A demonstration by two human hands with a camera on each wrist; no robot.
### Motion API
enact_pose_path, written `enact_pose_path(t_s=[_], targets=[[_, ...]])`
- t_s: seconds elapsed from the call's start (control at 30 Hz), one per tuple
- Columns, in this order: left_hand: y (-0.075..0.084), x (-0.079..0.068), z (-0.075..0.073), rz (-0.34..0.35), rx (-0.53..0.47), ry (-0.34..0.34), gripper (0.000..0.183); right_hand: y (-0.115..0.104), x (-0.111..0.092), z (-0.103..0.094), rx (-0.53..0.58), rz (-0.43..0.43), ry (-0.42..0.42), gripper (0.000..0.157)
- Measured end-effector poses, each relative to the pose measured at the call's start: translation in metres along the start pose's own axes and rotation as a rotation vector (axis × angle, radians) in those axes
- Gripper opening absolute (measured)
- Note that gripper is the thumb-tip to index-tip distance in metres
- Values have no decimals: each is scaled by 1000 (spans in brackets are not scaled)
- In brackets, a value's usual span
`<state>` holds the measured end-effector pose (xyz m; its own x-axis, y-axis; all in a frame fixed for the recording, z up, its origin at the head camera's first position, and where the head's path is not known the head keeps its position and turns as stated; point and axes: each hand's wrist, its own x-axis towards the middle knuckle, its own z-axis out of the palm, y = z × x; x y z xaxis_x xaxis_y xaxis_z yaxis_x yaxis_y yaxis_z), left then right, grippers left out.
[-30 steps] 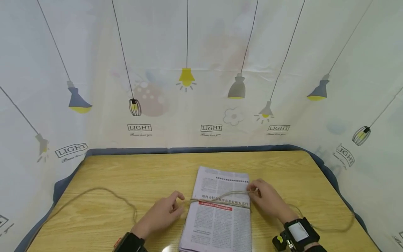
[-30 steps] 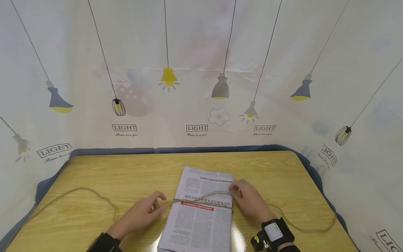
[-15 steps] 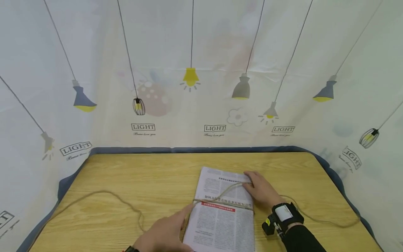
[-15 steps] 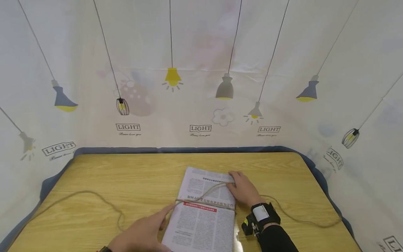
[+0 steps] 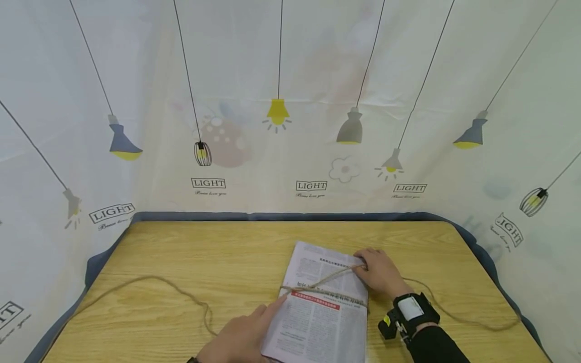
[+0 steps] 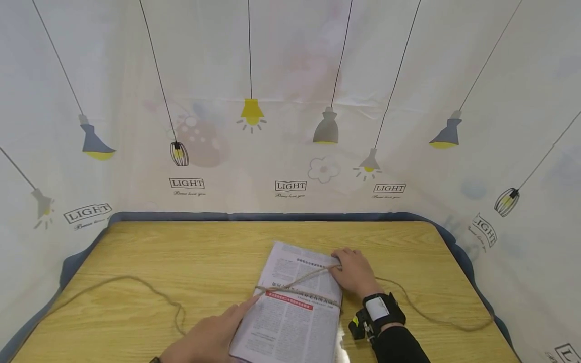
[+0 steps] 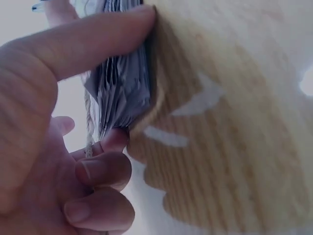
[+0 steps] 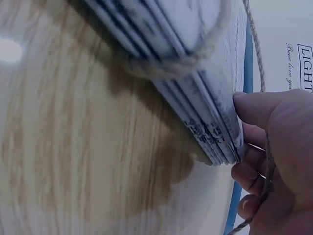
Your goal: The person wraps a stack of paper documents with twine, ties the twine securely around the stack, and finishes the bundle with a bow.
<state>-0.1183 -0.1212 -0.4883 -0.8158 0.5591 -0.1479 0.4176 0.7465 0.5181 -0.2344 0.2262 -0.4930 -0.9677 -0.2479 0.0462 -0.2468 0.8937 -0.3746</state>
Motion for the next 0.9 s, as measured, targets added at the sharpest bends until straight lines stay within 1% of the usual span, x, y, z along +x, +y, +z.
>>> enact_pose_path(t_s=[0.13,0.23,0.3,0.47,0.63,0.73,0.9], targets=[[-3,1,-2,-7,0,51,119,3,-2,-1,-36,15,4,35],[-6,2,-2,-31,-4,65,120,5,-4,-1,-71,19,5,35],[-7,3,-3,-48,-9,64,121,5,-5,-2,-94,23,4,35],[-10,5,-5,-89,-44,36,119,4,-7,-5,-150,31,5,32],[-16,7,-9,-97,-57,40,112,4,-10,-10,-175,30,-10,32],[-19,8,-12,-100,-34,74,109,5,-13,-12,-175,37,-32,31],[-22,13,-18,-143,10,155,104,10,-17,-13,-118,87,-88,26]])
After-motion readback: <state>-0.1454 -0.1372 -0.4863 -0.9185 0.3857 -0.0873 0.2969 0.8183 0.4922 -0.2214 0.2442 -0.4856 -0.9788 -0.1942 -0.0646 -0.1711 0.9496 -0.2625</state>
